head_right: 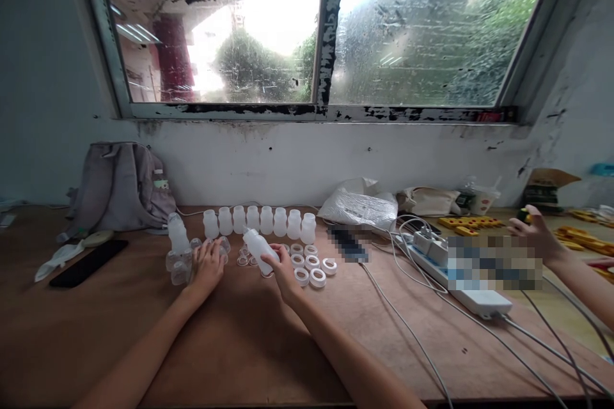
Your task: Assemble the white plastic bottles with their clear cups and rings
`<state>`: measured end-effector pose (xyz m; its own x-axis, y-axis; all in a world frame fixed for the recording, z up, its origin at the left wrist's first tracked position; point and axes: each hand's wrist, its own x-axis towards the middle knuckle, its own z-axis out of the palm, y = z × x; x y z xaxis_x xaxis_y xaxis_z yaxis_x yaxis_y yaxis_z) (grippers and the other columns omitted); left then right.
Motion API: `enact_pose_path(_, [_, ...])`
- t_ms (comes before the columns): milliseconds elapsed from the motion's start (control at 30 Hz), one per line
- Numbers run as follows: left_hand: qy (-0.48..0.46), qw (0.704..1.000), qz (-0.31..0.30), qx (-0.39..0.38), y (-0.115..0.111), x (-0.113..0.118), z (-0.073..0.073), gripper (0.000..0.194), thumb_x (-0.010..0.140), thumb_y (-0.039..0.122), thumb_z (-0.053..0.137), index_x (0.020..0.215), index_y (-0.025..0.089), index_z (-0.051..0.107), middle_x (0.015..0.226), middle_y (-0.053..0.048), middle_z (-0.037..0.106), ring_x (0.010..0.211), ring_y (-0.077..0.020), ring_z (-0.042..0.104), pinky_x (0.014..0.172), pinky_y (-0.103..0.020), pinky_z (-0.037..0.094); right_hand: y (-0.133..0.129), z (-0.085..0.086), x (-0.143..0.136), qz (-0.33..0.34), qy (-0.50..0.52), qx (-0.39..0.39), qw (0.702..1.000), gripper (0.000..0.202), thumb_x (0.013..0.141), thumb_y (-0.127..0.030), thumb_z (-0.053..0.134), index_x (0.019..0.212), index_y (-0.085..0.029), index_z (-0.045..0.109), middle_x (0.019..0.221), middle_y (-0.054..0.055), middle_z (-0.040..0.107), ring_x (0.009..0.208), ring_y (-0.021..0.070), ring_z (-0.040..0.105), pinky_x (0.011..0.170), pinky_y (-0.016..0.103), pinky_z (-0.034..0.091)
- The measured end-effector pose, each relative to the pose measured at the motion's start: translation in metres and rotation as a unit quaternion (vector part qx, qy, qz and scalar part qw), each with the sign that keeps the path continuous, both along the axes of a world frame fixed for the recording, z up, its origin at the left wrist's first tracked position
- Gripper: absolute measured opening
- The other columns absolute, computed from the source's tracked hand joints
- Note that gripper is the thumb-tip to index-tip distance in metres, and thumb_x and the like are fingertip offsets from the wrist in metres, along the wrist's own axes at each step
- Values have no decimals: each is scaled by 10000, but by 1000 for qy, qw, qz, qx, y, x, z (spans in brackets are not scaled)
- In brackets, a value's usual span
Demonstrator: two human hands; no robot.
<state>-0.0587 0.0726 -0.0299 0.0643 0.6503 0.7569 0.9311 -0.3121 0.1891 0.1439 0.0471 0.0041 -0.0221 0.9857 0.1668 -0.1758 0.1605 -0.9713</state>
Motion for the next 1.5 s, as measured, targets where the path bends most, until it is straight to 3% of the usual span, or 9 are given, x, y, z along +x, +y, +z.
enact_pose_path(167, [8,1000,10,4,-2,-8,8,280,764,192,432,1014,187,559,863,-107,612,965,-288,485,920,-533,191,-1,0,1,-29,5,32,999,335,598,-337,635,871,-214,485,813,12,527,732,168,516,544,249,439])
enact_pose_path(300, [-122,990,-62,-22,-4,-6,21,249,776,284,461,985,205,572,900,-84,584,906,-243,518,873,-450,328,5,1,7,-80,26,40,996,316,633,-384,594,871,-211,479,810,20,530,685,164,518,463,235,419])
enact_pose_path(367, [-249,959,-125,-60,-4,-3,25,288,772,359,468,989,189,552,941,-82,571,847,-209,546,758,-365,432,9,3,11,-109,32,29,993,286,642,-397,572,840,-211,481,777,17,518,616,147,500,382,209,365])
enact_pose_path(533, [-508,812,-238,-159,-7,9,26,420,715,447,526,996,138,483,953,-87,571,754,-158,587,649,-294,493,17,3,21,-139,36,15,990,267,619,-396,567,789,-202,499,639,-7,482,480,104,434,309,182,262])
enact_pose_path(867, [-590,696,-314,-265,-21,25,29,373,635,364,651,892,137,504,816,-32,580,705,-121,579,633,-229,487,12,3,15,-76,43,35,996,218,622,-340,565,753,-178,499,604,-35,458,432,75,413,294,161,243])
enact_pose_path(1000, [-593,650,-358,-312,-26,25,31,363,665,324,638,954,152,502,828,-29,552,723,-111,568,646,-216,476,10,3,14,-60,46,28,997,183,626,-313,550,733,-177,491,594,-37,455,411,70,398,288,162,231])
enact_pose_path(1100, [-570,652,-376,-331,-30,25,31,361,684,322,615,984,163,495,872,-40,539,760,-127,559,658,-233,474,9,1,13,-58,42,34,997,161,624,-298,542,714,-176,488,609,-32,462,422,74,406,290,163,231])
enact_pose_path(1300, [-450,750,-374,-311,-27,27,25,365,597,322,675,876,158,505,812,-15,534,630,-108,537,599,-243,459,6,-3,11,-53,2,47,997,167,614,-298,535,730,-184,498,597,-34,461,462,94,427,315,167,242])
enact_pose_path(1500, [-390,794,-368,-285,-27,29,13,364,636,332,639,924,137,534,820,-42,563,701,-137,544,629,-236,440,8,-3,16,-61,-63,40,995,164,625,-341,501,689,-189,496,581,-28,475,487,113,445,358,185,253])
